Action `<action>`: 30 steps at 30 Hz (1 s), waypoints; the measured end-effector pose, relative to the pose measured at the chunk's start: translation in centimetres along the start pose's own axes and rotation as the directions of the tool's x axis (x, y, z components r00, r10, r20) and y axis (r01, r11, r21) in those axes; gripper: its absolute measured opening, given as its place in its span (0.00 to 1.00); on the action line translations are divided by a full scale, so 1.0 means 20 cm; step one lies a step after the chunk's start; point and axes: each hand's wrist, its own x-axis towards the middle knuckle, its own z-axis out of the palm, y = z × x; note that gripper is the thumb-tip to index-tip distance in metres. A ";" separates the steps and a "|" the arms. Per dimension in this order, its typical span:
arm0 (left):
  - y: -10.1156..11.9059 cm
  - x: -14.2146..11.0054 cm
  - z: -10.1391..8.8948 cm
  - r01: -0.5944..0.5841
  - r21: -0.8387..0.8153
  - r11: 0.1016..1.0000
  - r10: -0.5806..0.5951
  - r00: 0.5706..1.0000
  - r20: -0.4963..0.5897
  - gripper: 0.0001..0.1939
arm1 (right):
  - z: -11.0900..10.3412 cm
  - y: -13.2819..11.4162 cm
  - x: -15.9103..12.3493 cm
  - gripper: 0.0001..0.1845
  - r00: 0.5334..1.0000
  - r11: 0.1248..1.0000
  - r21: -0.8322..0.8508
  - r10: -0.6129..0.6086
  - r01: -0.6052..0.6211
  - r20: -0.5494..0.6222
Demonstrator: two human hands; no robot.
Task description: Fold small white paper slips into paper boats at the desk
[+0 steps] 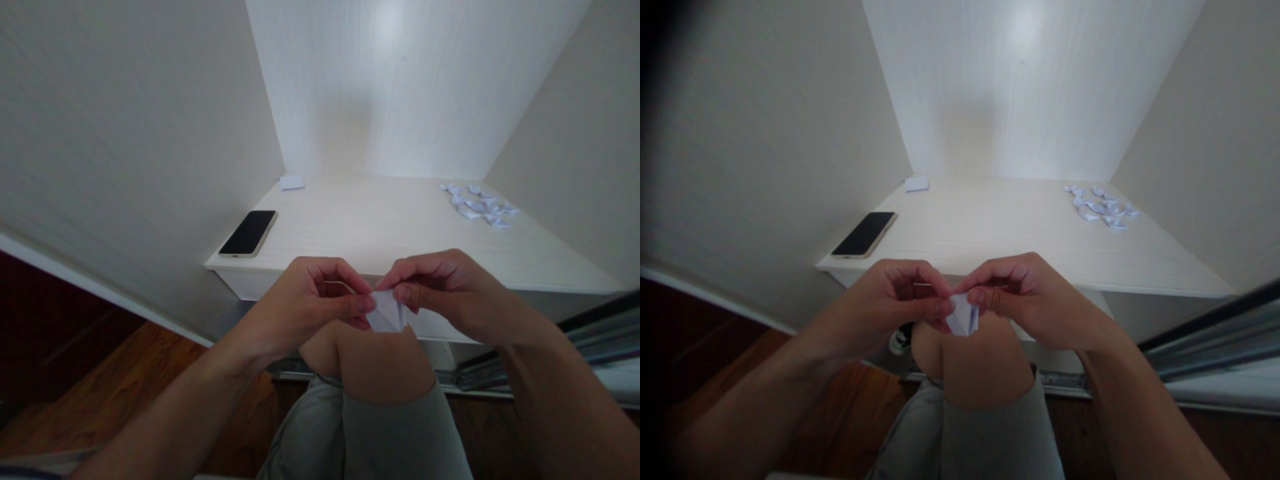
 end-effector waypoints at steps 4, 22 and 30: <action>0.00 -0.01 0.03 -0.029 0.074 0.997 0.034 0.997 -0.068 0.10 | 0.01 0.00 0.01 0.07 0.999 1.000 -0.010 0.030 -0.029 0.023; -0.01 -0.02 0.11 -0.179 0.591 0.787 0.398 0.879 -0.263 0.02 | 0.07 -0.01 0.03 0.07 0.994 0.948 -0.317 -0.043 0.009 -0.098; -0.02 0.01 0.09 -0.177 0.388 0.904 0.266 0.946 -0.186 0.04 | 0.04 0.03 0.04 0.08 0.996 0.976 -0.218 -0.012 -0.008 -0.088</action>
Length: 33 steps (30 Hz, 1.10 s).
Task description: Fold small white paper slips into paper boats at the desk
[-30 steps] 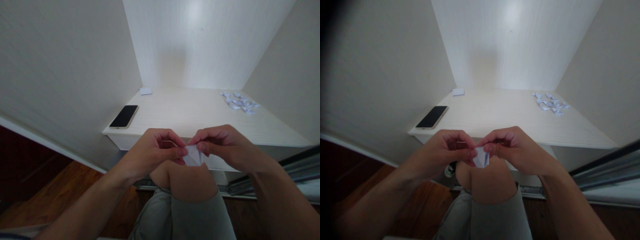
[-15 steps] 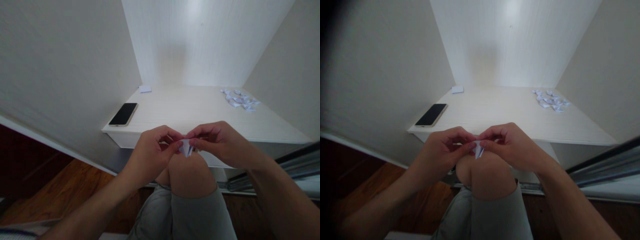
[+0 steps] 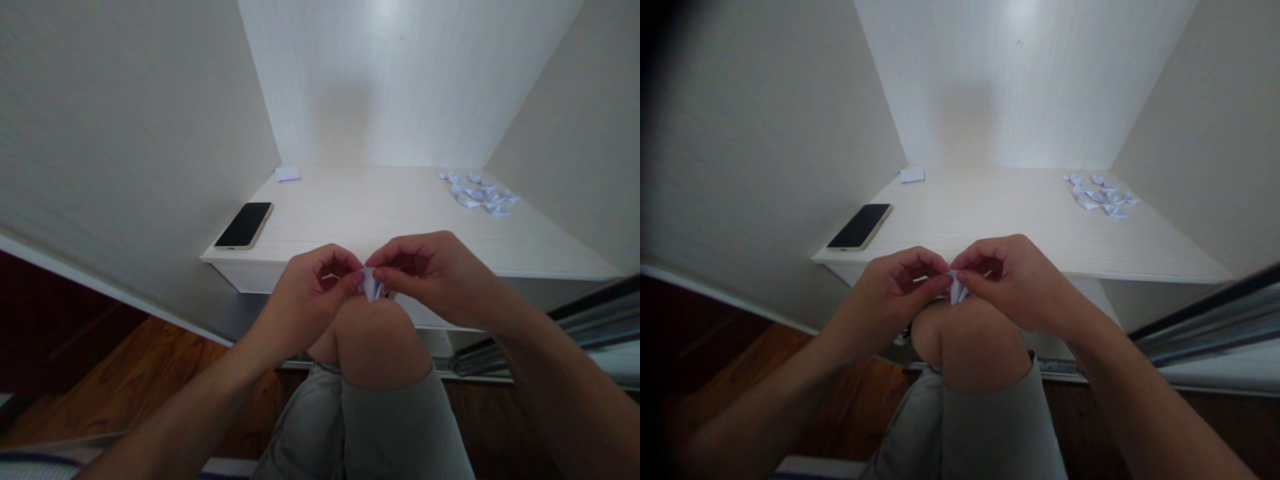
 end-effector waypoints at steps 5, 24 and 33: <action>-0.02 0.02 0.00 0.008 -0.072 0.997 -0.005 0.999 0.042 0.06 | 0.00 -0.01 0.00 0.06 1.000 0.994 -0.106 -0.015 0.013 -0.018; -0.09 0.06 0.03 -0.056 -0.062 0.996 0.058 0.998 0.033 0.05 | 0.01 -0.01 0.00 0.04 0.990 0.955 -0.291 -0.090 0.054 -0.111; -0.09 0.09 0.07 -0.031 -0.139 0.990 0.017 0.995 -0.101 0.07 | 0.15 0.07 0.02 0.08 0.941 1.000 0.005 0.012 -0.011 -0.338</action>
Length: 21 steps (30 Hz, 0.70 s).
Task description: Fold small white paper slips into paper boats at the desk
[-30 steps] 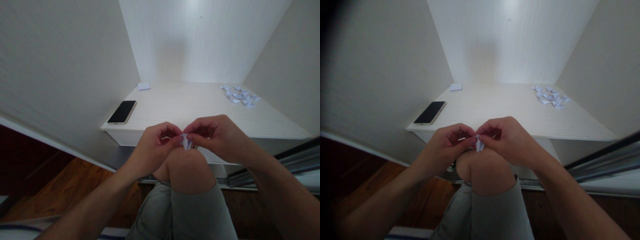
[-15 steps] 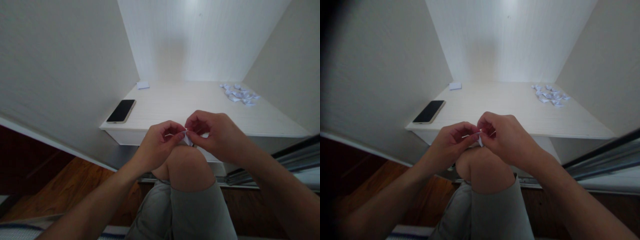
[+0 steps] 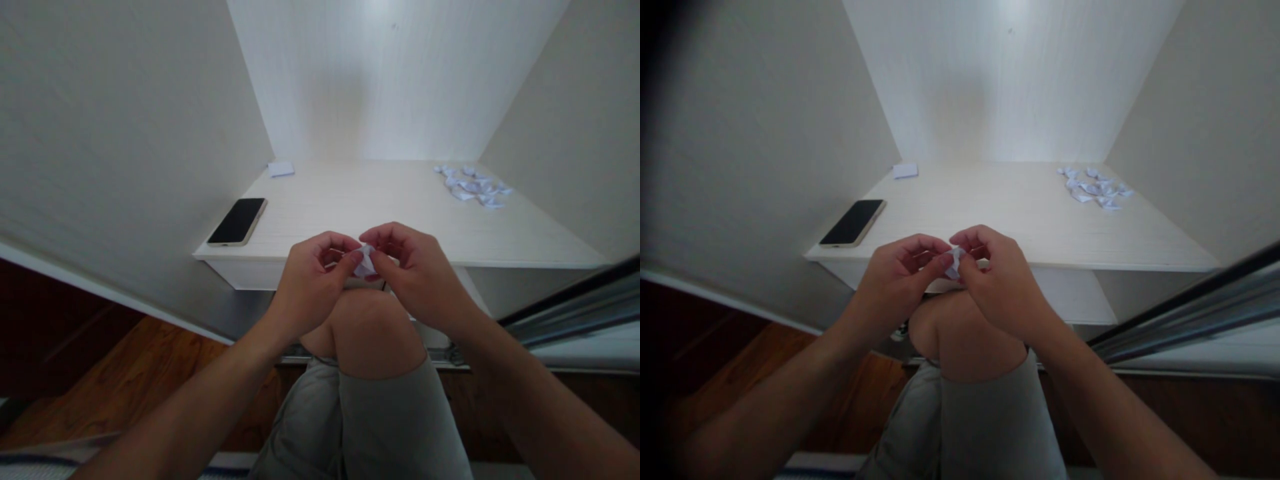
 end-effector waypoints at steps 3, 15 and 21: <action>0.00 0.00 0.00 -0.008 0.008 1.000 0.008 0.999 -0.041 0.07 | 0.01 0.00 -0.01 0.09 0.997 0.999 -0.033 -0.045 0.043 -0.061; -0.04 0.01 0.00 -0.014 -0.312 0.950 -0.004 0.998 -0.058 0.07 | 0.07 0.02 -0.04 0.11 0.979 0.993 -0.077 -0.101 0.089 -0.179; -0.03 0.02 0.01 -0.024 -0.389 0.921 0.010 0.999 -0.040 0.08 | 0.14 0.06 -0.04 0.11 0.956 0.985 0.147 -0.050 0.096 -0.291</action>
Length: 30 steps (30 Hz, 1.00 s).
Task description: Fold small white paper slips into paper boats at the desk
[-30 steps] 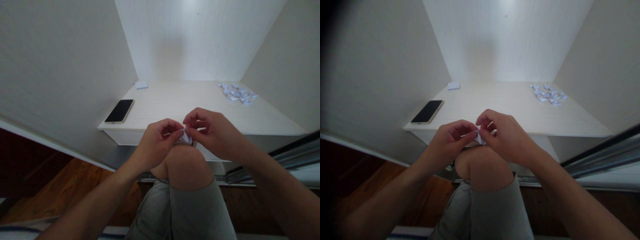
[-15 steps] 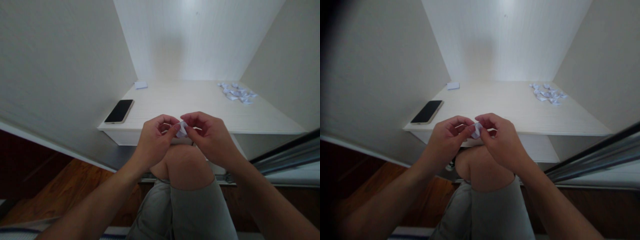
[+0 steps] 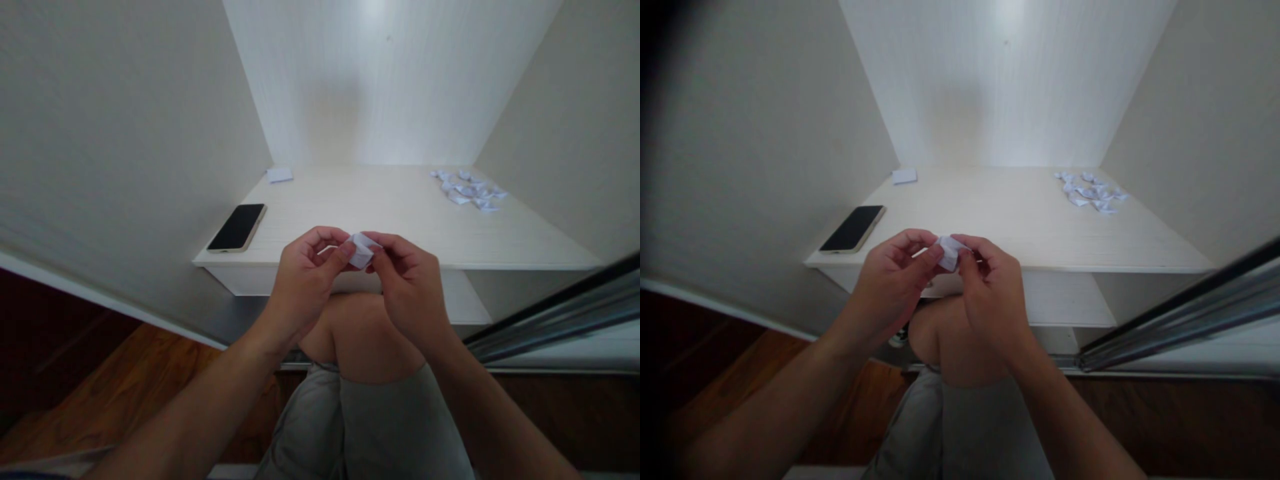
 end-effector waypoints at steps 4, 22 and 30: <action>0.03 0.01 -0.01 0.048 -0.041 0.998 -0.046 0.997 0.059 0.09 | -0.01 0.02 0.02 0.09 0.996 0.972 0.223 0.068 -0.078 0.055; 0.10 -0.02 0.00 -0.146 0.350 0.925 0.161 0.987 -0.013 0.04 | -0.01 -0.03 0.00 0.06 0.994 0.976 0.192 0.097 -0.106 0.056; 0.07 -0.05 0.02 -0.296 0.679 0.672 0.409 0.913 -0.007 0.06 | 0.06 -0.04 -0.06 0.09 0.937 0.860 -0.442 -0.332 0.255 -0.105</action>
